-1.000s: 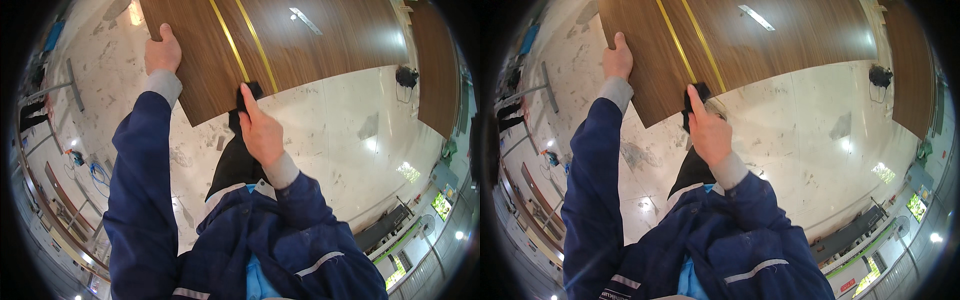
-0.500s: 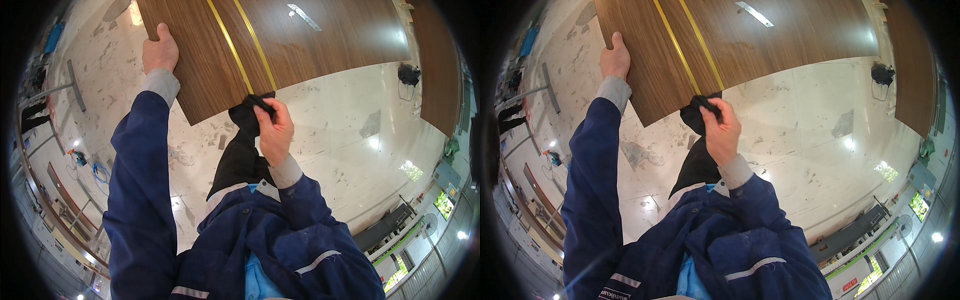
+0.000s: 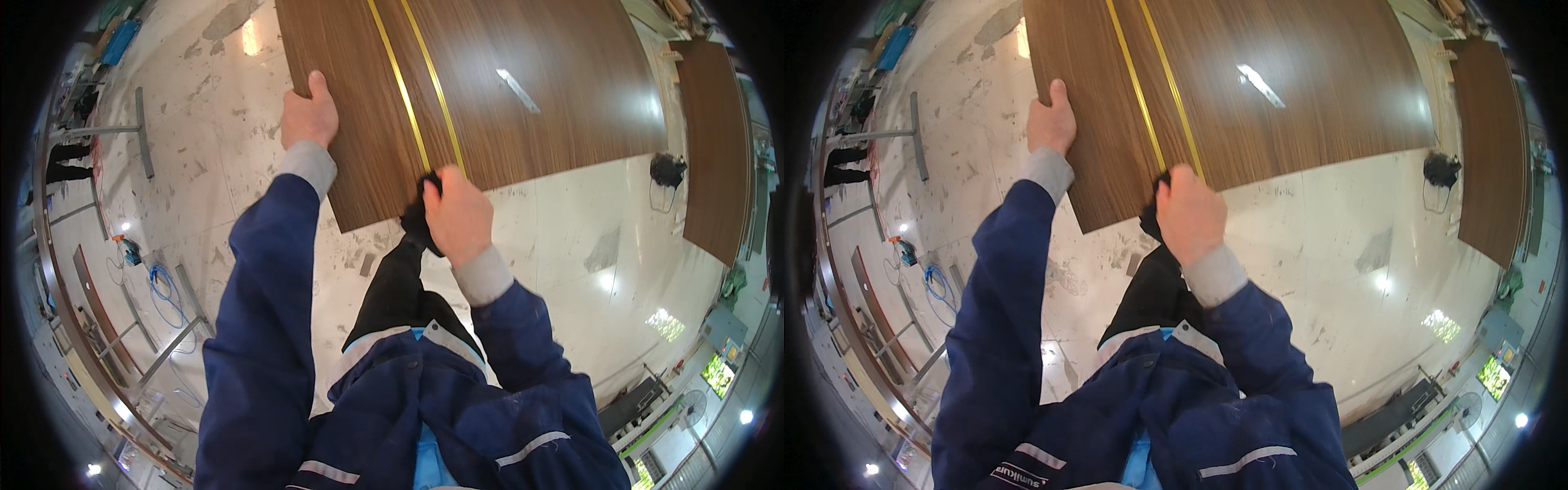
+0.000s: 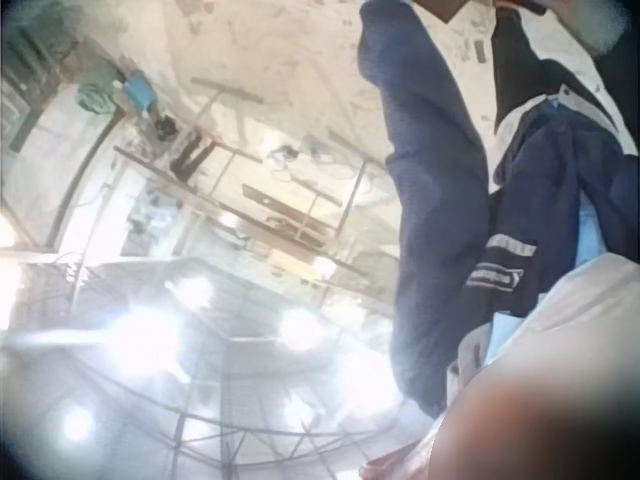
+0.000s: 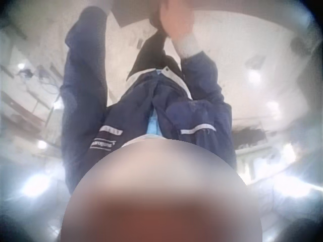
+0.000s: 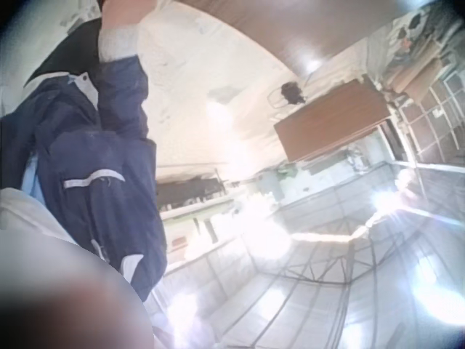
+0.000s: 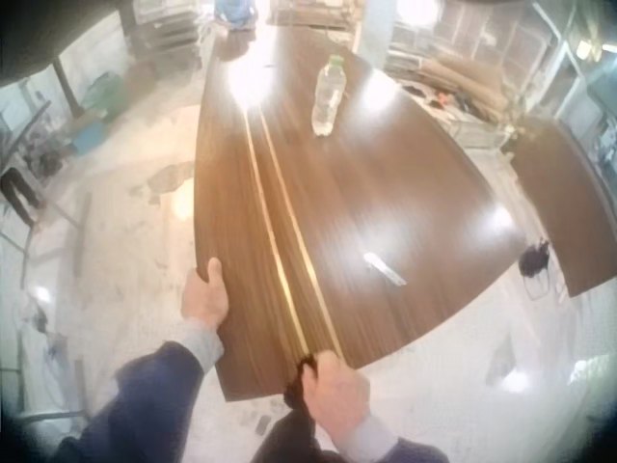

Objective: The person wipes a large wooden tabletop with a black cloth, then applies two parallel strips of gold decorative tape along the center. They smooth the tape with the cloth and use a small blade to trim excess tape at the edges.

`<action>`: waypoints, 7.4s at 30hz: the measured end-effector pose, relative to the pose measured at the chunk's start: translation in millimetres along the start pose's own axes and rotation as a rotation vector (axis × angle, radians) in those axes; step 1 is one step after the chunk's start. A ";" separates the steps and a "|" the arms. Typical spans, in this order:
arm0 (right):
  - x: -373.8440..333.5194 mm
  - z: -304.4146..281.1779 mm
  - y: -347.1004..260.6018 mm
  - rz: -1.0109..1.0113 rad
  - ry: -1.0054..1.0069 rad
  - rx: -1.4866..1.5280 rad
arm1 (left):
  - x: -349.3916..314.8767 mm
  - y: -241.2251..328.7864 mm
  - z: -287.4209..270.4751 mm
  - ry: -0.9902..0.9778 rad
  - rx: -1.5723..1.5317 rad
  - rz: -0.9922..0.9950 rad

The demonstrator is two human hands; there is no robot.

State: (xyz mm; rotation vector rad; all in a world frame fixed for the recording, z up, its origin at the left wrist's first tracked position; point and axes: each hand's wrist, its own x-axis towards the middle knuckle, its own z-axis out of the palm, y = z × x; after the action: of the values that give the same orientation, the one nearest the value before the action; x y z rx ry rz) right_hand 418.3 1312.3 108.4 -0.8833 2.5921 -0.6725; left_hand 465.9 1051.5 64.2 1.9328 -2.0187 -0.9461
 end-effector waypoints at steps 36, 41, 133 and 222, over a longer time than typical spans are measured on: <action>381.8 10.5 -151.6 -0.122 -0.138 -0.256 | 4.7 -6.2 -18.2 -0.249 -0.385 -0.049; 358.9 7.8 -135.5 -0.017 -0.290 -0.361 | 4.7 -6.1 -21.9 -0.254 -0.387 -0.052; 524.1 44.3 -151.1 -0.253 -0.177 -0.196 | 1.2 -3.9 -18.6 -0.198 -0.398 -0.047; 147.5 1.7 -52.7 -0.143 -0.021 -0.048 | 3.1 -12.3 0.3 -0.114 -0.393 0.096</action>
State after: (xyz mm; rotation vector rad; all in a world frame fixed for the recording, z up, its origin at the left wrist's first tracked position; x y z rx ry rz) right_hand 332.9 1181.0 113.3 -1.0928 2.5540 -0.6369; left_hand 475.6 1049.3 56.2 1.5916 -1.7927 -1.3363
